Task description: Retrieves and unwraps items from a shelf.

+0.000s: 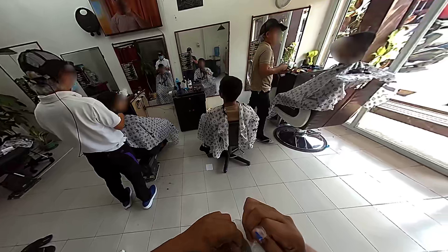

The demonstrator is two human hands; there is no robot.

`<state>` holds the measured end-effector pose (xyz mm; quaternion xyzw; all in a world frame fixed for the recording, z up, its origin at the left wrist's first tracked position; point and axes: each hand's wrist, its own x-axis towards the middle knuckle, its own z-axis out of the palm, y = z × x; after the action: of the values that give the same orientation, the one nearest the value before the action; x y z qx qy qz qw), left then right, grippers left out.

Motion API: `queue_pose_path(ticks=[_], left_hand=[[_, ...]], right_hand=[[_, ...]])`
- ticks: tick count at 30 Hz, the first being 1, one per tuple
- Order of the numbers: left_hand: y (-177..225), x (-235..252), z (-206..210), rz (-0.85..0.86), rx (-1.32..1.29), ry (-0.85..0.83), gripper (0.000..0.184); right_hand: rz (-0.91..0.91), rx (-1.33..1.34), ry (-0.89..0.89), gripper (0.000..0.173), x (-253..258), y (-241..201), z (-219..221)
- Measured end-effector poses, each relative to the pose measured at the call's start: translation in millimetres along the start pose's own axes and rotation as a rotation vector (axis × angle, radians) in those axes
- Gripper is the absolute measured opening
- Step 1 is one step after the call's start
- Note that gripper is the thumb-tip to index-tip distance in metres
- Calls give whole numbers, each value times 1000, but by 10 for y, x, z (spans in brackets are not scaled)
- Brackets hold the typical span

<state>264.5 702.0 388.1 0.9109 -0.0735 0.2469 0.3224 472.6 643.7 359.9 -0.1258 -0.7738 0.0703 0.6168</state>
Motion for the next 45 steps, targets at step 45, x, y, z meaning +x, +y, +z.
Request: queue_pose_path(ticks=[45], left_hand=[[-76,433,-112,87,465,-97,30]], right_hand=[[-44,-521,175,25,205,-243,-336]])
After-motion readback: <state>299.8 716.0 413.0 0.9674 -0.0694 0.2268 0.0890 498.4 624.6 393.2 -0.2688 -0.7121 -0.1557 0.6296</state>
